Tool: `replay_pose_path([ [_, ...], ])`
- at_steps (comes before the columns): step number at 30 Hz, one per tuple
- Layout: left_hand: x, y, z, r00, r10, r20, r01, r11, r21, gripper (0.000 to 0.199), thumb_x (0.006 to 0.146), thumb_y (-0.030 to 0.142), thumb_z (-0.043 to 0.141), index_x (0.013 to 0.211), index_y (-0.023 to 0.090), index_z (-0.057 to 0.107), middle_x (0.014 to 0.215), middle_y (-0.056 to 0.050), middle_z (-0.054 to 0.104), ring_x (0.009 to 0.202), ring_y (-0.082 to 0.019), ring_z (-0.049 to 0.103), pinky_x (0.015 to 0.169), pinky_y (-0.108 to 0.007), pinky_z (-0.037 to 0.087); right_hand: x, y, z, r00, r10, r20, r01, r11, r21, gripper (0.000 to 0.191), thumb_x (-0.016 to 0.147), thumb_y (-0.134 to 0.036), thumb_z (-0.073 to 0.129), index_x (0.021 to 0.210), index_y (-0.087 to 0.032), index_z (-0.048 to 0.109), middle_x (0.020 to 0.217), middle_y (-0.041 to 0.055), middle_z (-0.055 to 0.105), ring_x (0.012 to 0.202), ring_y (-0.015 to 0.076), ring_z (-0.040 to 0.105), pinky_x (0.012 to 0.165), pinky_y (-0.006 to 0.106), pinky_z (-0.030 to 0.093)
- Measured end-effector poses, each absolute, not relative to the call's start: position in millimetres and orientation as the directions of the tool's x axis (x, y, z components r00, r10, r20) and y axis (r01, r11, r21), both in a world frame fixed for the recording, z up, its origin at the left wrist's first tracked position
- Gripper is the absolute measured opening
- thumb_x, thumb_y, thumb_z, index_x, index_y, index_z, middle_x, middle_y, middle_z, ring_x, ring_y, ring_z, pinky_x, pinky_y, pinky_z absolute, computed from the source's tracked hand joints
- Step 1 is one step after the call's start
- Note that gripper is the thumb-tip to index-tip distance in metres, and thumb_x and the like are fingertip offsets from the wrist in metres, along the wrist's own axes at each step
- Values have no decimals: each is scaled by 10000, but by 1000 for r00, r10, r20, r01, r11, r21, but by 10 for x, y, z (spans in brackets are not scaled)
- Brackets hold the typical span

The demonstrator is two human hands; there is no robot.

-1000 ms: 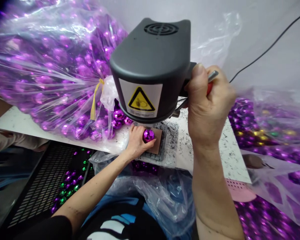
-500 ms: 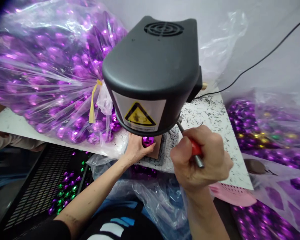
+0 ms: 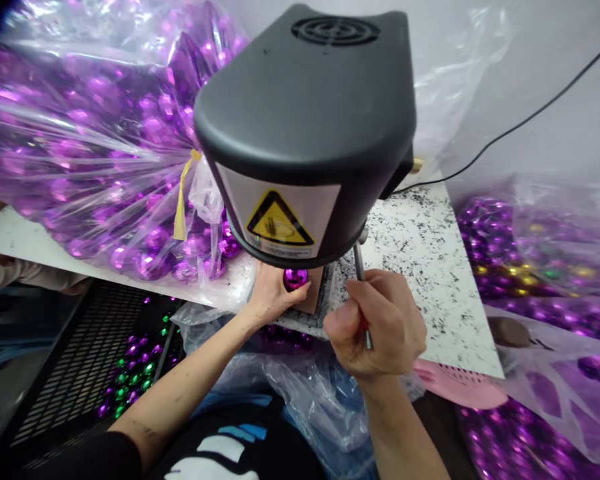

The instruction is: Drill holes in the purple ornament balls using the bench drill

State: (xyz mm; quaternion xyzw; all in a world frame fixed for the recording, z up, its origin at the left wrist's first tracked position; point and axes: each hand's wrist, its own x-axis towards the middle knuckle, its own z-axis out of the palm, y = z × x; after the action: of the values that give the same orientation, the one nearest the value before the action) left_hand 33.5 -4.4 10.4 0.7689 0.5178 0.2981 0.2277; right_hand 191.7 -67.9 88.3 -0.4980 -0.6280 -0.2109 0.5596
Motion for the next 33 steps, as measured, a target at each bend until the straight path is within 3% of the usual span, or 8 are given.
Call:
replay_pose_path([
  [8,331,-42,131,286,938,197,630,-339,699,358,757,324,790,1054,236,610,1047,-56,677,1072,-305,587,1159,-565,310,1894,-645,759,139,350,926,839,456,-298,201,837,-199,527,1001,-216,643,662,16,543,761,178,629,749,389,562],
  [17,328,-58,97,268,939,215,632,-340,696,373,753,323,802,1045,227,592,1059,-65,683,1104,-301,594,1168,-543,319,1890,-548,430,141,359,923,818,483,-313,155,860,-165,530,975,-198,628,755,19,607,827,149,641,753,326,559],
  [21,340,-38,76,268,935,232,662,-354,661,399,737,326,815,1048,227,586,1064,-55,669,1120,-291,582,1179,-526,315,1881,-503,883,235,303,924,776,513,-366,209,942,-296,474,921,-190,653,687,-9,573,662,101,596,691,306,547],
  [23,352,-14,75,272,930,246,673,-367,642,403,735,330,819,1047,221,587,1048,-48,662,1108,-281,585,1193,-526,297,1879,-412,1214,368,360,857,738,448,-505,280,970,-348,477,926,-162,681,684,-11,567,583,65,569,537,214,429],
  [25,347,-22,85,280,923,265,674,-386,630,404,741,335,818,1050,215,588,1038,-44,661,1087,-272,594,1201,-541,281,1879,-281,1491,460,445,768,629,447,-636,408,990,-453,460,824,-122,632,686,-17,536,521,29,508,477,183,366],
  [29,177,-303,42,344,871,351,606,-491,626,451,791,384,786,1148,195,585,1097,-82,653,1076,-272,608,1080,-488,443,1879,-65,1727,472,521,711,498,508,-703,501,969,-554,476,725,-119,513,604,-51,419,463,6,435,427,162,322],
  [33,-201,-816,-242,570,707,419,487,-701,521,553,864,324,726,1368,219,524,1243,-119,617,1103,-246,641,943,-365,546,1882,-37,1719,467,520,715,503,509,-698,489,972,-533,474,694,-130,478,592,-58,362,458,-17,393,420,148,295],
])
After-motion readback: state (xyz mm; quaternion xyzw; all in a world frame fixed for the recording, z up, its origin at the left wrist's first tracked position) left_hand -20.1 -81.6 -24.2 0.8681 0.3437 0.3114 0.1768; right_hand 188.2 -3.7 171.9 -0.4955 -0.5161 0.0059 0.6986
